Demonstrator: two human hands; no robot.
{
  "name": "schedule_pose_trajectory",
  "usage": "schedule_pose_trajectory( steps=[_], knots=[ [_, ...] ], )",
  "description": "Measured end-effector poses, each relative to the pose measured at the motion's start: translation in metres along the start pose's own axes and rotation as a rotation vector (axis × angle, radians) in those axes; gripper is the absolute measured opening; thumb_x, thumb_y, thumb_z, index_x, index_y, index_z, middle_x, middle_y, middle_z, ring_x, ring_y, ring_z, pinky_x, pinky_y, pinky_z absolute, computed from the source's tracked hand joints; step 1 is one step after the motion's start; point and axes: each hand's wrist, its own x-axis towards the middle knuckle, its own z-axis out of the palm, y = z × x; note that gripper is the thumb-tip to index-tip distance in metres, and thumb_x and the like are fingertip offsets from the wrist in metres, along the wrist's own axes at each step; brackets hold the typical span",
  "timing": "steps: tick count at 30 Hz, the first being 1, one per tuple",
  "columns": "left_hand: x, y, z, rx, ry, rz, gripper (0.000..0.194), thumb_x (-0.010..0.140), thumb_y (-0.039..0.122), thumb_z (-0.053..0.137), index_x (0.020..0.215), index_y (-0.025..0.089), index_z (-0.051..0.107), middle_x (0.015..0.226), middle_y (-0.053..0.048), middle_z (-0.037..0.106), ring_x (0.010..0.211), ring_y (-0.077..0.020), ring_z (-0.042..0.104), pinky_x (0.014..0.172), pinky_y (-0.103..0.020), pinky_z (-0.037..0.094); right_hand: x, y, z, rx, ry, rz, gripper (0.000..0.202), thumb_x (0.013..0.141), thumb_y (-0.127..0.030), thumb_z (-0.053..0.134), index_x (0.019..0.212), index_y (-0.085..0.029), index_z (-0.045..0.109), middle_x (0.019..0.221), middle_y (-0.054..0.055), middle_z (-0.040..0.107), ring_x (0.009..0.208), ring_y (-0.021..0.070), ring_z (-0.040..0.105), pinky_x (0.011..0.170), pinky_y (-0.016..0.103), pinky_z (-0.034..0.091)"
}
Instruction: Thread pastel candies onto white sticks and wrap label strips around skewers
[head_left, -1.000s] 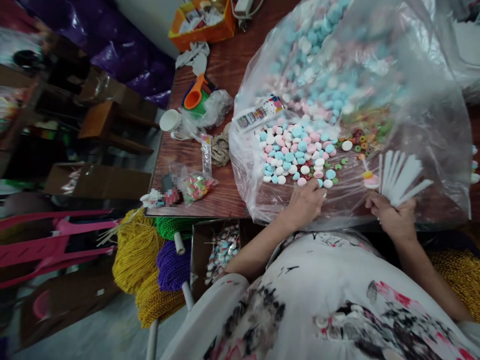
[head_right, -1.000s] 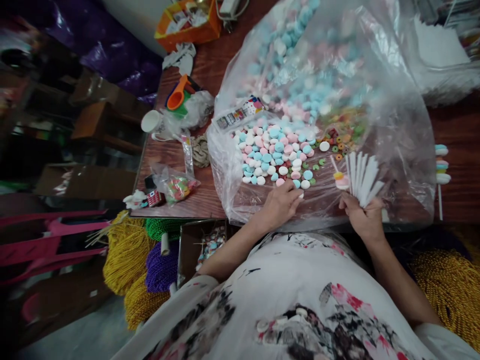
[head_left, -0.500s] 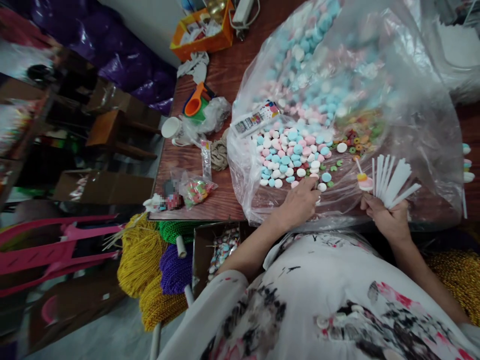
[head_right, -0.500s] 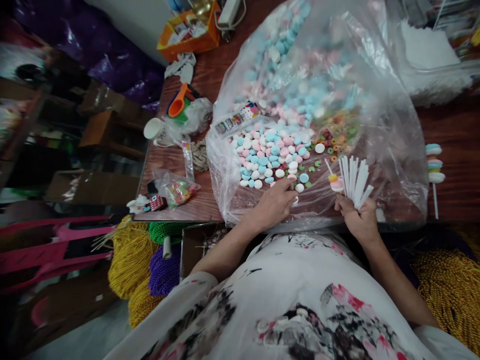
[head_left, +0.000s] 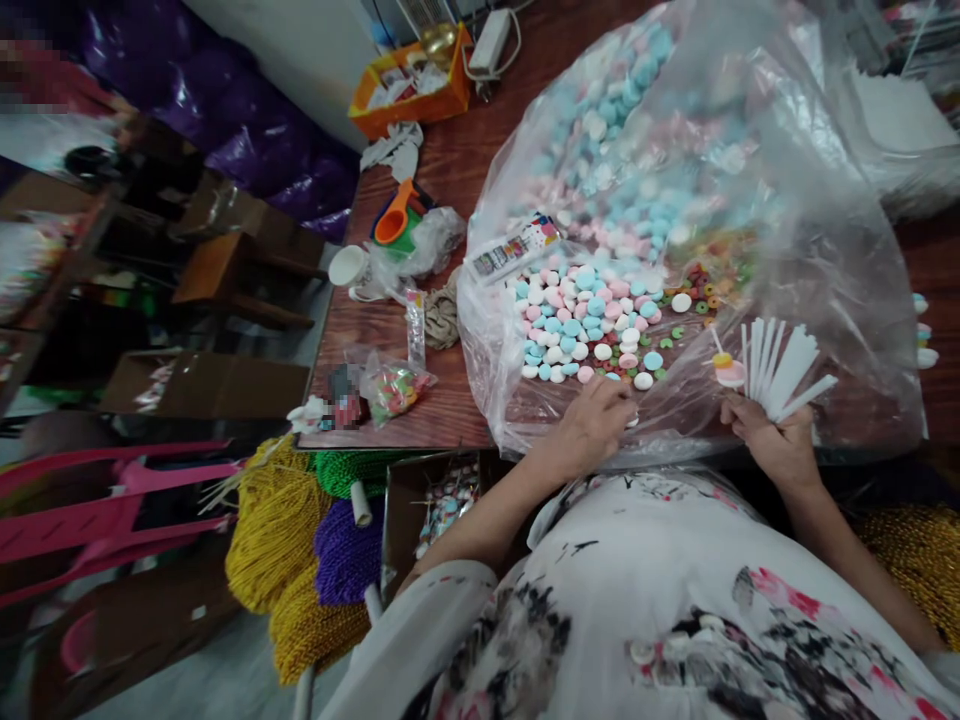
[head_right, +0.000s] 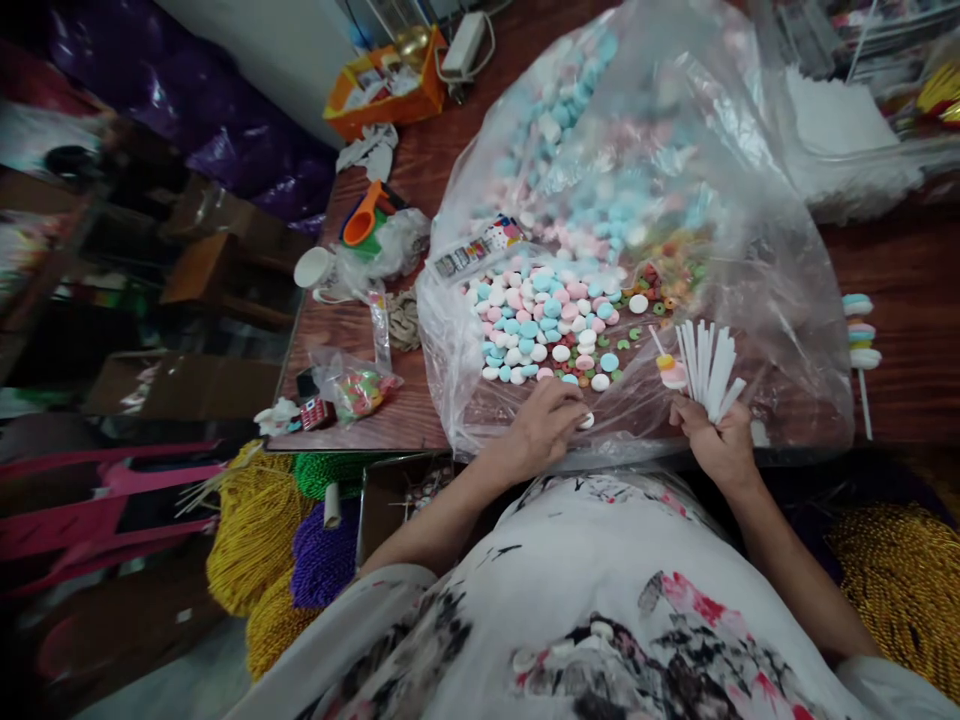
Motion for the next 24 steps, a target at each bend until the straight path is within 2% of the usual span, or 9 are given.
schedule_pose_trajectory(
  steps=[3, 5, 9, 13, 16, 18, 21, 24],
  knots=[
    [0.013, 0.001, -0.007, 0.022, -0.125, -0.042, 0.020, 0.095, 0.016, 0.047, 0.096, 0.014, 0.067, 0.104, -0.011, 0.061, 0.096, -0.0204, 0.055, 0.085, -0.034, 0.050, 0.001, -0.003, 0.000, 0.009, 0.015, 0.015, 0.031, 0.088, -0.039, 0.068, 0.065, -0.019, 0.060, 0.061, -0.001, 0.055, 0.051, 0.0083, 0.044, 0.046, 0.022, 0.032],
    [0.013, 0.004, -0.011, 0.031, -0.199, -0.082, 0.020, 0.096, 0.019, 0.047, 0.096, 0.014, 0.067, 0.099, -0.010, 0.062, 0.093, -0.0202, 0.056, 0.083, -0.033, 0.050, 0.001, -0.004, 0.001, 0.023, 0.029, 0.015, 0.031, 0.087, -0.038, 0.068, 0.064, -0.019, 0.060, 0.062, -0.001, 0.055, 0.051, 0.0083, 0.044, 0.046, 0.022, 0.032],
    [-0.004, 0.008, -0.009, -0.060, -0.204, -0.111, 0.020, 0.098, 0.022, 0.047, 0.101, 0.015, 0.066, 0.099, -0.010, 0.061, 0.094, -0.0196, 0.057, 0.084, -0.032, 0.050, -0.005, -0.001, 0.003, 0.067, 0.091, -0.038, 0.032, 0.086, -0.038, 0.069, 0.062, -0.019, 0.060, 0.062, -0.001, 0.055, 0.053, 0.0097, 0.047, 0.046, 0.024, 0.035],
    [-0.020, 0.008, -0.002, -0.094, -0.164, -0.036, 0.022, 0.097, 0.019, 0.046, 0.109, 0.012, 0.064, 0.101, -0.012, 0.061, 0.096, -0.0204, 0.055, 0.087, -0.032, 0.050, -0.016, -0.008, 0.009, 0.109, 0.269, -0.143, 0.037, 0.085, -0.038, 0.071, 0.058, -0.019, 0.054, 0.058, -0.001, 0.053, 0.052, 0.0104, 0.049, 0.048, 0.026, 0.037],
    [-0.024, 0.007, 0.000, -0.131, -0.125, -0.056, 0.023, 0.098, 0.018, 0.044, 0.108, 0.012, 0.064, 0.102, -0.012, 0.062, 0.098, -0.0203, 0.056, 0.088, -0.033, 0.051, -0.016, -0.023, 0.009, 0.228, 0.363, -0.104, 0.040, 0.082, -0.038, 0.073, 0.058, -0.020, 0.046, 0.054, -0.004, 0.045, 0.045, 0.0078, 0.039, 0.042, 0.026, 0.028],
    [-0.022, 0.006, -0.003, -0.193, -0.055, -0.065, 0.020, 0.098, 0.019, 0.045, 0.103, 0.013, 0.064, 0.101, -0.012, 0.064, 0.098, -0.0196, 0.057, 0.089, -0.034, 0.050, -0.011, -0.032, 0.005, 0.291, 0.391, -0.075, 0.044, 0.079, -0.038, 0.075, 0.058, -0.021, 0.041, 0.052, -0.006, 0.039, 0.043, 0.0068, 0.033, 0.040, 0.025, 0.022],
    [-0.010, 0.003, -0.014, -0.354, 0.117, -0.074, 0.012, 0.096, 0.021, 0.052, 0.097, 0.015, 0.063, 0.091, -0.007, 0.068, 0.088, -0.0162, 0.060, 0.083, -0.031, 0.050, -0.003, -0.032, -0.003, 0.290, 0.417, -0.084, 0.043, 0.075, -0.033, 0.079, 0.057, -0.021, 0.042, 0.053, -0.006, 0.043, 0.043, 0.0070, 0.035, 0.039, 0.025, 0.023],
    [0.019, -0.004, -0.024, -0.430, 0.228, -0.102, 0.010, 0.094, 0.025, 0.058, 0.095, 0.017, 0.064, 0.090, -0.006, 0.070, 0.085, -0.0154, 0.062, 0.081, -0.030, 0.049, 0.000, -0.019, -0.008, 0.219, 0.432, -0.038, 0.035, 0.075, -0.034, 0.079, 0.059, -0.019, 0.052, 0.057, -0.003, 0.052, 0.045, 0.0076, 0.041, 0.039, 0.024, 0.028]
  ],
)
